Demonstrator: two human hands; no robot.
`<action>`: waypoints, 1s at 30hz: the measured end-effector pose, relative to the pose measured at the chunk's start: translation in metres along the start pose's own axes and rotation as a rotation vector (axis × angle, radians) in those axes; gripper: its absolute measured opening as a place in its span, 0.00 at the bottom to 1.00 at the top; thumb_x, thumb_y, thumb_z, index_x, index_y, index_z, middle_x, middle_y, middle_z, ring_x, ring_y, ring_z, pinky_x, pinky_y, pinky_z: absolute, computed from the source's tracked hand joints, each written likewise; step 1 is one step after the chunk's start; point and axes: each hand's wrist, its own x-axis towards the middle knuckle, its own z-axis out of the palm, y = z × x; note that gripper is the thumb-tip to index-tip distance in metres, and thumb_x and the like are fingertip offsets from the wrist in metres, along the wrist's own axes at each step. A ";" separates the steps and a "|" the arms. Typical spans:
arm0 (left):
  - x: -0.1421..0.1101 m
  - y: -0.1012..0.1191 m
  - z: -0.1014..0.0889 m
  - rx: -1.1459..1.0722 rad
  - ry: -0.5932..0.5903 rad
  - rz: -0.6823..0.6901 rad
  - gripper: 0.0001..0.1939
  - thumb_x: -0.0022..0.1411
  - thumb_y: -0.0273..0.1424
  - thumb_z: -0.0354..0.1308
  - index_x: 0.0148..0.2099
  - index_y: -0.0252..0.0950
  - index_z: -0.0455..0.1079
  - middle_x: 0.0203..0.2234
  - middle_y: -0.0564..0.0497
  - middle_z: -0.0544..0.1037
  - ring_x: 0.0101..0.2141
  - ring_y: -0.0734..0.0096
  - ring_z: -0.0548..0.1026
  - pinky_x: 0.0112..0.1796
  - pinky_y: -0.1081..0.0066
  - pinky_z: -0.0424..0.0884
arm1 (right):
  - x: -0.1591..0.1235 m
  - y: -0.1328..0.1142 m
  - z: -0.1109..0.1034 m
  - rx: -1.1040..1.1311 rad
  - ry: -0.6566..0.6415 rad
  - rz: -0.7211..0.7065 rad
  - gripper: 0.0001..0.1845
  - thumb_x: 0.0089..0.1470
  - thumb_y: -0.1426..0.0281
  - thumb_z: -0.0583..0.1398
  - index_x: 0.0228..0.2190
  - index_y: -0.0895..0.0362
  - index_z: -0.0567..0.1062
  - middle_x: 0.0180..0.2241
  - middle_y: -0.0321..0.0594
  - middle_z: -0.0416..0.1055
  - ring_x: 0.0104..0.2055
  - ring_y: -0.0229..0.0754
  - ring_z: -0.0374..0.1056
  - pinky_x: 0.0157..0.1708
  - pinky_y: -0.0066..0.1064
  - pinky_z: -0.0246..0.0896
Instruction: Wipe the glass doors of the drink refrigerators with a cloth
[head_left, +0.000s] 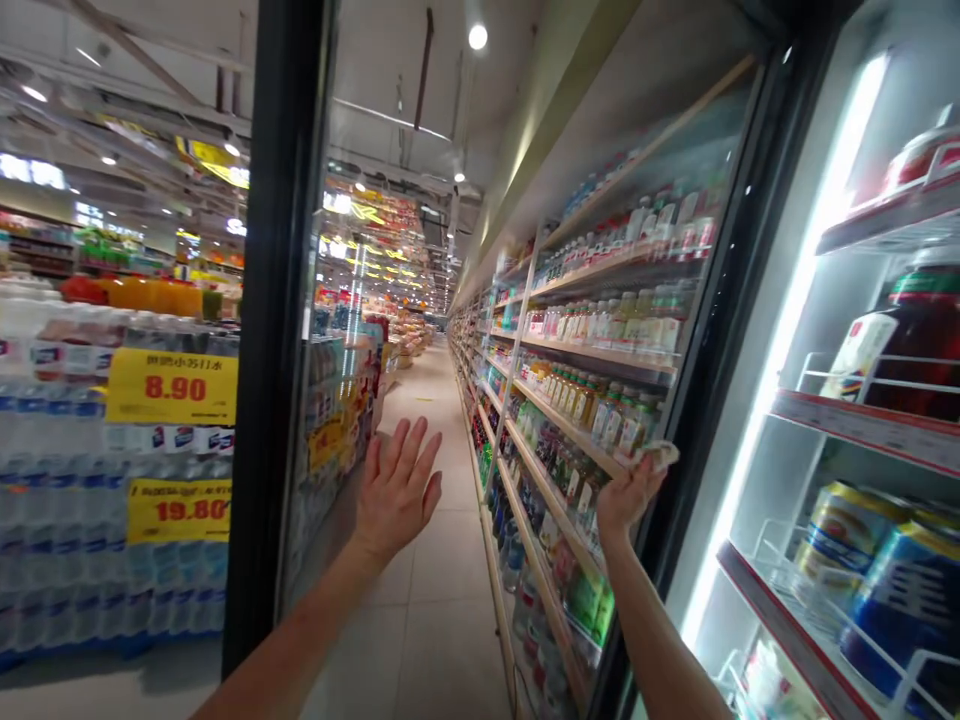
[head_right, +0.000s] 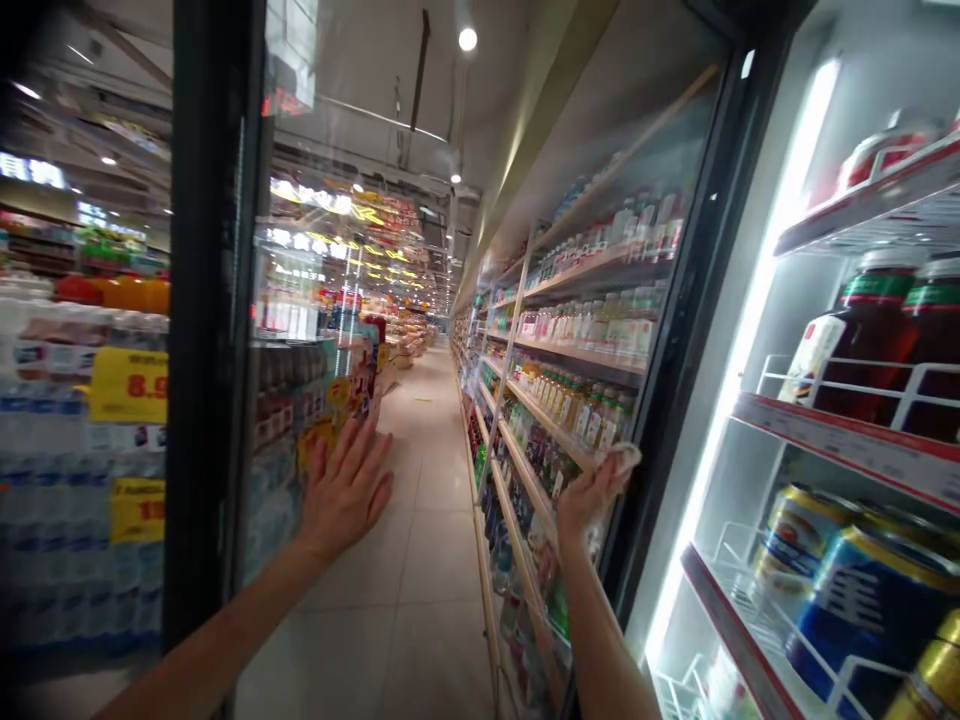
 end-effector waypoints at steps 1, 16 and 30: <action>0.000 0.000 0.000 -0.003 0.005 -0.002 0.33 0.59 0.33 0.52 0.64 0.43 0.45 0.59 0.45 0.58 0.61 0.63 0.50 0.59 0.55 0.43 | -0.009 -0.018 0.002 0.039 -0.042 -0.095 0.26 0.57 0.70 0.45 0.56 0.64 0.59 0.61 0.58 0.47 0.64 0.56 0.41 0.56 0.57 0.46; 0.000 -0.002 0.002 -0.006 0.016 -0.004 0.31 0.58 0.32 0.53 0.62 0.41 0.50 0.58 0.43 0.60 0.60 0.60 0.52 0.58 0.53 0.45 | 0.041 -0.051 0.021 0.119 0.057 -0.126 0.25 0.58 0.69 0.45 0.55 0.65 0.61 0.60 0.57 0.49 0.63 0.54 0.43 0.58 0.52 0.45; 0.002 -0.004 0.002 0.039 0.015 0.019 0.28 0.59 0.31 0.51 0.61 0.39 0.52 0.57 0.43 0.60 0.61 0.63 0.50 0.59 0.55 0.44 | 0.037 -0.068 0.027 0.095 0.027 -0.167 0.27 0.56 0.68 0.45 0.56 0.65 0.60 0.60 0.58 0.47 0.63 0.54 0.42 0.57 0.55 0.44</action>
